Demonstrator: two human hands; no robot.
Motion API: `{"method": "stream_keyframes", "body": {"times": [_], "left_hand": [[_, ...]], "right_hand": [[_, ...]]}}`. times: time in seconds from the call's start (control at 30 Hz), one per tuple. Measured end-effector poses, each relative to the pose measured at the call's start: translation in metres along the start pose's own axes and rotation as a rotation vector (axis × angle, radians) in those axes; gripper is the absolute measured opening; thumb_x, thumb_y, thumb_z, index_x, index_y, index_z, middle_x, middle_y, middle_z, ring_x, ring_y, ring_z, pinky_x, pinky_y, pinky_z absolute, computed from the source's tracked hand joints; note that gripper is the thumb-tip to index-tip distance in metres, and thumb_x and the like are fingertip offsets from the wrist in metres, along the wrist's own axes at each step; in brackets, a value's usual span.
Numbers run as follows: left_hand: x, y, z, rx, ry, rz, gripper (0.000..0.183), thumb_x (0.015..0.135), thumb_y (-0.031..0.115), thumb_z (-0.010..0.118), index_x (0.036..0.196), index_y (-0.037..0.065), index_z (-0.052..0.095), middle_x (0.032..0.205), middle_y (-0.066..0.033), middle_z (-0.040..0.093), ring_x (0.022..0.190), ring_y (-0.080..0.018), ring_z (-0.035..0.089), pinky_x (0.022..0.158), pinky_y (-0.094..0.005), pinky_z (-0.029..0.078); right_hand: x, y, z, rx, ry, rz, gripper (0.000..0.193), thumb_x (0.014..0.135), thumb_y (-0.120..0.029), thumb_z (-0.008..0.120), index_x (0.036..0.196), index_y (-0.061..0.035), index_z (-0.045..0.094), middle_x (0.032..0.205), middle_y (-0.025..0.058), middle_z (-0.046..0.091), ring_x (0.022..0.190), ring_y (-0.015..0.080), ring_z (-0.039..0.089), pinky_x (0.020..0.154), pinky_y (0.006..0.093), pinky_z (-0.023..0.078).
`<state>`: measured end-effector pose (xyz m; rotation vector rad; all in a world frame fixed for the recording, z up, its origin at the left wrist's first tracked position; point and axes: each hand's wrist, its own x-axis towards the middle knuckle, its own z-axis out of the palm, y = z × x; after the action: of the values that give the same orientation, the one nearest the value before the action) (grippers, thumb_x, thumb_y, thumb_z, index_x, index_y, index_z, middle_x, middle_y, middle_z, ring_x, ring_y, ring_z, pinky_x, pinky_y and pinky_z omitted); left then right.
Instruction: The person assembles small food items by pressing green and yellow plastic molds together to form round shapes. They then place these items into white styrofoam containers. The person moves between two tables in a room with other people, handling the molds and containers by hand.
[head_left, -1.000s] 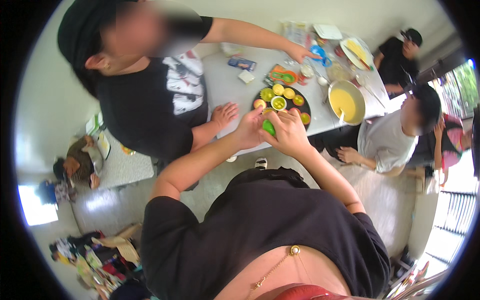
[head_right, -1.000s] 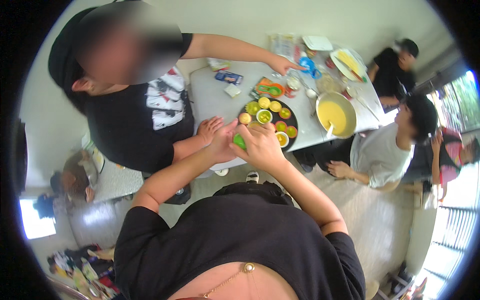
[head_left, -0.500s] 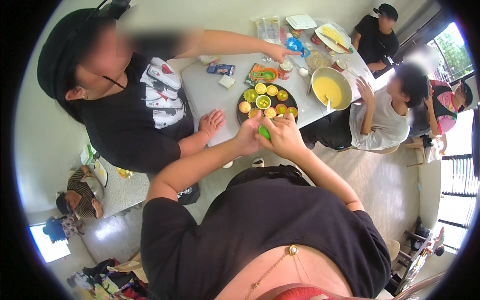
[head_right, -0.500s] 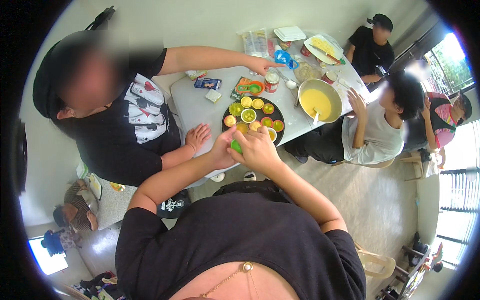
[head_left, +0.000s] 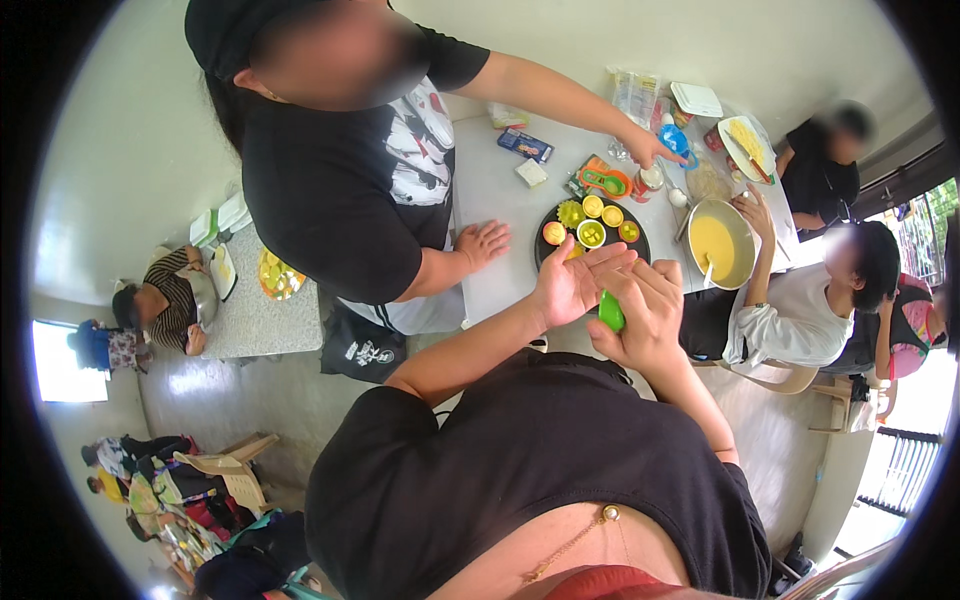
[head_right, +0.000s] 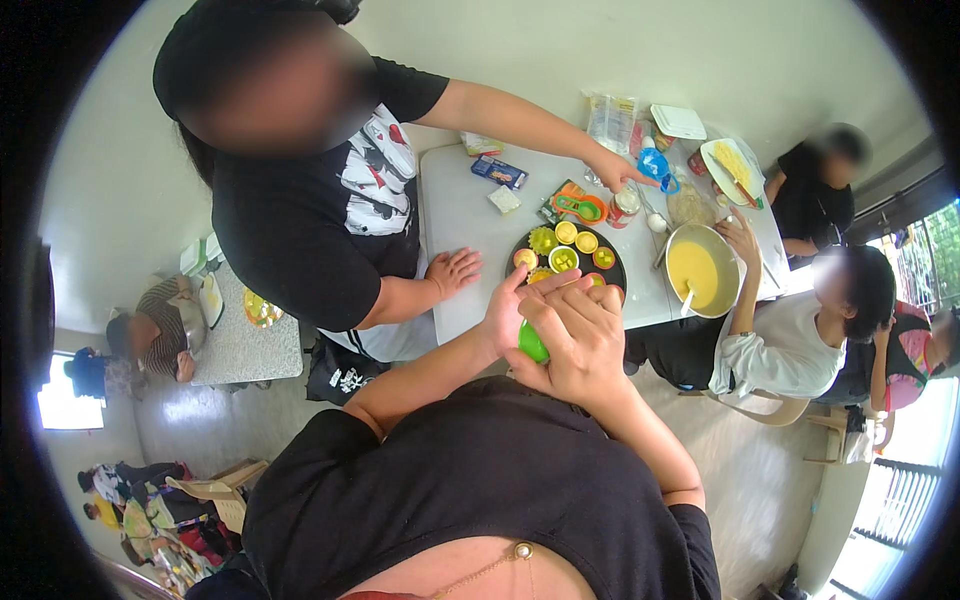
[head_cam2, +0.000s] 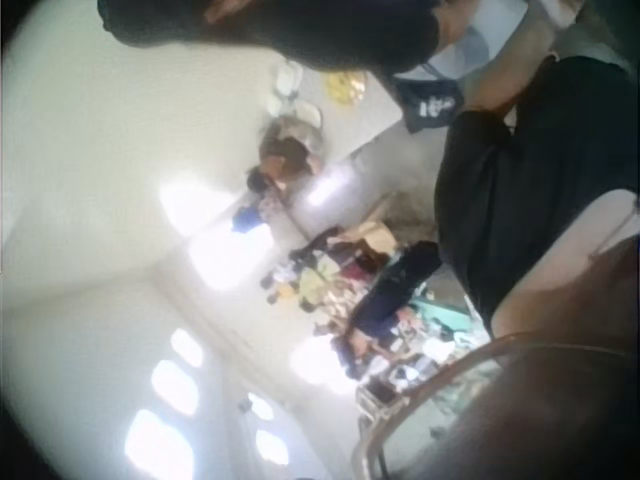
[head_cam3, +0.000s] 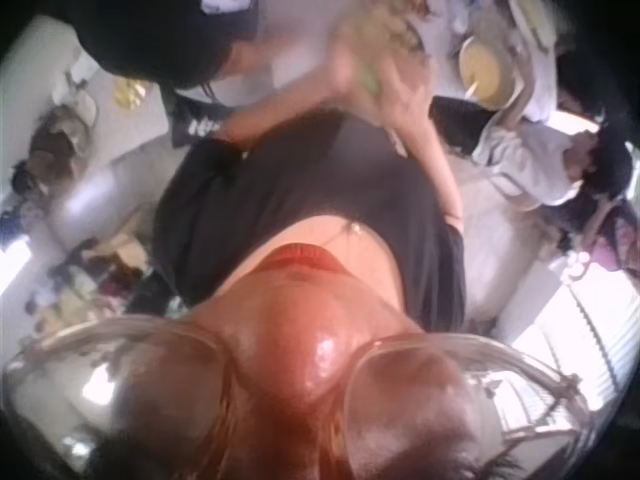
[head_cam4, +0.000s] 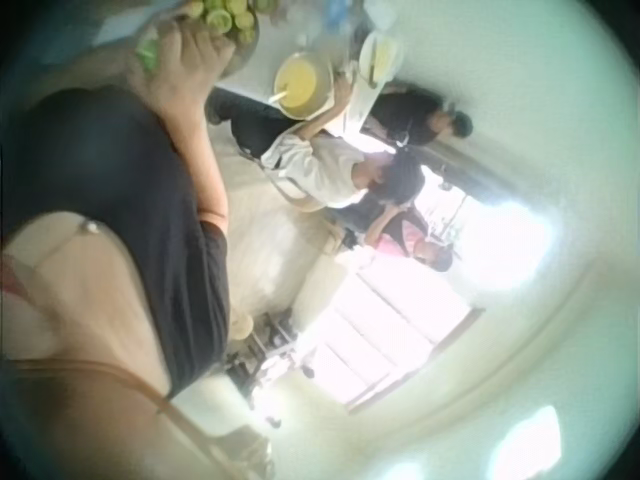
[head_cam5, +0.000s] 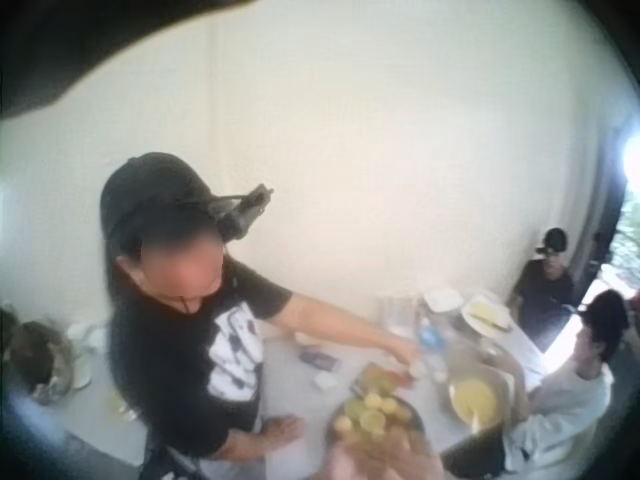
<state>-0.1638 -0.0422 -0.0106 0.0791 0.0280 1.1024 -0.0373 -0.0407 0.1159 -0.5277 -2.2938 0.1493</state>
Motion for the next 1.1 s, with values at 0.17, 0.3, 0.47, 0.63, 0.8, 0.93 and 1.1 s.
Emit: {"method": "stream_keyframes", "body": {"times": [0.17,0.3,0.47,0.63,0.8,0.93,1.1], "left_hand": [[0.002,0.003,-0.003,0.109,-0.063,0.100,0.069,0.094,0.051,0.020,0.133,-0.002,0.037,0.138,-0.0177,0.037,0.131,-0.0283,0.033,0.110,-0.0407,0.021],[-0.002,0.007,-0.005,-0.026,-0.043,0.069,0.066,0.095,0.048,0.020,0.132,-0.003,0.038,0.139,-0.0175,0.037,0.131,-0.0283,0.032,0.110,-0.0405,0.020],[-0.005,0.018,-0.007,0.043,0.017,0.102,0.064,0.093,0.049,0.031,0.130,-0.001,0.043,0.138,-0.0135,0.040,0.130,-0.0250,0.035,0.108,-0.0418,0.025],[0.003,0.011,0.013,0.061,-0.075,0.098,0.067,0.091,0.052,0.030,0.132,-0.001,0.040,0.139,-0.0134,0.038,0.131,-0.0255,0.033,0.109,-0.0415,0.024],[0.012,0.000,-0.010,0.021,-0.084,0.112,0.063,0.094,0.045,0.024,0.133,-0.003,0.036,0.139,-0.0172,0.035,0.133,-0.0302,0.028,0.110,-0.0406,0.020],[0.006,0.009,-0.008,-0.073,-0.089,0.014,0.067,0.092,0.051,0.027,0.133,-0.003,0.035,0.136,-0.0170,0.039,0.132,-0.0278,0.031,0.109,-0.0413,0.022],[0.001,0.016,-0.012,-0.106,-0.076,-0.056,0.064,0.093,0.051,0.028,0.133,0.002,0.037,0.135,-0.0142,0.039,0.129,-0.0261,0.034,0.105,-0.0407,0.029]], "right_hand": [[-0.001,0.017,0.042,-0.023,-0.407,0.279,0.035,0.080,-0.033,0.055,0.098,-0.0028,0.058,0.086,0.0155,0.061,0.080,0.0315,0.059,0.071,0.0412,0.045],[-0.010,0.027,0.067,-0.099,-0.325,0.060,0.031,0.073,-0.031,0.061,0.089,-0.0051,0.055,0.075,0.0116,0.059,0.069,0.0271,0.059,0.063,0.0375,0.045],[0.019,0.007,0.021,-0.031,-0.053,-0.051,0.033,0.063,-0.028,0.070,0.086,-0.0082,0.058,0.068,0.0070,0.057,0.061,0.0226,0.056,0.053,0.0335,0.041],[0.001,0.034,0.053,-0.039,0.082,0.009,0.025,0.061,-0.025,0.069,0.077,-0.0089,0.059,0.066,0.0047,0.058,0.059,0.0204,0.055,0.051,0.0324,0.040],[-0.017,0.048,0.081,-0.016,-0.067,0.052,0.023,0.064,-0.026,0.069,0.074,-0.0088,0.058,0.062,0.0040,0.055,0.058,0.0197,0.054,0.053,0.0320,0.041],[-0.012,0.050,0.065,-0.010,-0.017,-0.005,0.023,0.066,-0.028,0.069,0.071,-0.0086,0.057,0.060,0.0033,0.053,0.057,0.0191,0.053,0.054,0.0316,0.042],[0.002,0.046,0.046,-0.053,-0.015,0.002,0.019,0.059,-0.023,0.068,0.068,-0.0095,0.057,0.063,0.0023,0.056,0.057,0.0170,0.052,0.050,0.0299,0.038]]}}
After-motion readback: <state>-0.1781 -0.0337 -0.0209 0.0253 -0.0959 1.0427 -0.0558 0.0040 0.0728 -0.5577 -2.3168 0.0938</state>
